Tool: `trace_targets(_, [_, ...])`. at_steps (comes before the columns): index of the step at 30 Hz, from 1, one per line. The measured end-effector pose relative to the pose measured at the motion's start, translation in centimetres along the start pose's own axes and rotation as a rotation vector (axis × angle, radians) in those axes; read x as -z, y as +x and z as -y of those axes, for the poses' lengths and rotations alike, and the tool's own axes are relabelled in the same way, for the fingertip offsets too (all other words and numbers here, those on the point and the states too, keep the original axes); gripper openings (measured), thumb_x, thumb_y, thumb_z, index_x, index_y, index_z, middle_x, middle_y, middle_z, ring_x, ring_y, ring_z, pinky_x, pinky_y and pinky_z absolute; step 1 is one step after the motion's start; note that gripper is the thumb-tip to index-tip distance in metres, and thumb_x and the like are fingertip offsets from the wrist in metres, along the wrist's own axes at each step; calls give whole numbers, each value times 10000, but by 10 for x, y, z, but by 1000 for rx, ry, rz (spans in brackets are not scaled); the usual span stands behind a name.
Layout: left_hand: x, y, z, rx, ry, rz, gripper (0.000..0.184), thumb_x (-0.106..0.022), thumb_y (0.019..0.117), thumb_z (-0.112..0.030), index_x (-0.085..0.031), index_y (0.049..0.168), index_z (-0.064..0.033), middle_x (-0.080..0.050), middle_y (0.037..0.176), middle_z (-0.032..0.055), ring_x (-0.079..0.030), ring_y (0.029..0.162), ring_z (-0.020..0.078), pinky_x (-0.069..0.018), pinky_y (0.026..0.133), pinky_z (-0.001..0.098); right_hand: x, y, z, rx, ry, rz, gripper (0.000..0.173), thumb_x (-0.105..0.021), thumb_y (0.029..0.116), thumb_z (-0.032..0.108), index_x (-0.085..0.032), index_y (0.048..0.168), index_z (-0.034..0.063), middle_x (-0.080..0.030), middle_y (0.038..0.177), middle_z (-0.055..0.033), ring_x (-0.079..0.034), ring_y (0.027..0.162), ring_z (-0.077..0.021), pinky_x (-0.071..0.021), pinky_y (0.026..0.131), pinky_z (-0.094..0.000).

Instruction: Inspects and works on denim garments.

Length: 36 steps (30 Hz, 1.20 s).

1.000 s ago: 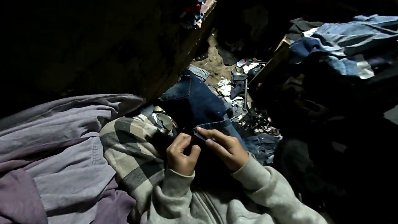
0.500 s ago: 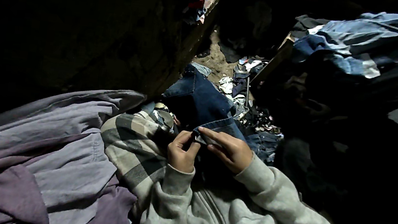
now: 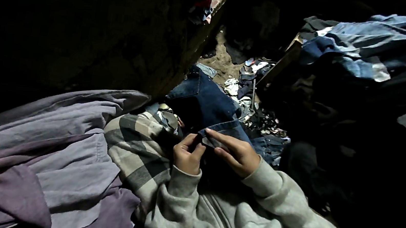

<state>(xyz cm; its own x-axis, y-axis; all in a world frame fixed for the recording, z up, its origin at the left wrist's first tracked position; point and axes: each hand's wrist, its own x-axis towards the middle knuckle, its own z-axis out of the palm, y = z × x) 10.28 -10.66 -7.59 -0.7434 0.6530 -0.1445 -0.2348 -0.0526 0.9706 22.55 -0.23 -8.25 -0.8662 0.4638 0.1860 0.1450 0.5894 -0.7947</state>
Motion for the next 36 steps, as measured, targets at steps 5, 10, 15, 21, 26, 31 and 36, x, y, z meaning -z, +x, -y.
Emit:
trace_targets(5, [0, -2, 6, -84, 17, 15, 161, -590, 778, 101, -714, 873, 61, -732, 849, -18, -673, 797, -42, -570, 763, 155, 3, 1, -1, 38, 31, 8, 434, -481, 1071, 305, -618, 1404, 64, -699, 1291, -130, -710, 1094, -214, -560, 952, -380])
trace_targets(10, [-3, -3, 15, -214, 140, -31, 128, -620, 772, 62, -707, 847, 118, -716, 888, 71, -649, 845, -45, -534, 787, 118, -6, 7, 5, -17, 38, -57, 380, -522, 1051, 243, -658, 1337, 35, -728, 1207, -132, -723, 1000, -199, -572, 885, -354])
trace_targets(15, [-1, -1, 13, -175, 76, -43, 133, -607, 776, 75, -708, 858, 99, -725, 876, 27, -660, 824, -51, -553, 776, 133, -7, 8, 5, -11, 49, -32, 392, -520, 1053, 244, -636, 1362, 33, -711, 1257, -127, -713, 1057, -200, -564, 922, -362])
trace_targets(21, [-2, -3, 12, -134, 15, -55, 151, -586, 785, 80, -709, 870, 69, -727, 847, -22, -666, 792, -51, -564, 754, 145, -3, 2, 3, -27, 16, -9, 428, -481, 1070, 301, -620, 1409, 81, -711, 1259, -134, -720, 1040, -236, -569, 920, -404])
trace_targets(26, [-8, -4, 21, -295, 149, -78, 119, -634, 780, 33, -703, 823, 121, -706, 867, 71, -642, 824, -45, -533, 764, 112, -9, 7, 6, -60, 59, -80, 373, -519, 1052, 243, -666, 1332, 44, -726, 1222, -117, -711, 1067, -176, -558, 937, -350])
trace_targets(31, [-3, 1, 15, -198, 177, 0, 185, -598, 792, 44, -681, 934, 129, -703, 890, 63, -630, 817, -58, -517, 768, 116, -4, 8, 3, -9, 160, -38, 387, -493, 1063, 226, -649, 1338, 4, -700, 1284, -110, -674, 1131, -95, -516, 996, -265])
trace_targets(36, [4, 4, 12, -135, 188, 55, 201, -596, 781, 96, -695, 952, 130, -722, 939, 99, -652, 872, -35, -528, 822, 135, -3, 3, 6, -58, -11, 7, 417, -520, 1055, 309, -621, 1409, 113, -725, 1187, -147, -725, 964, -264, -586, 833, -453])
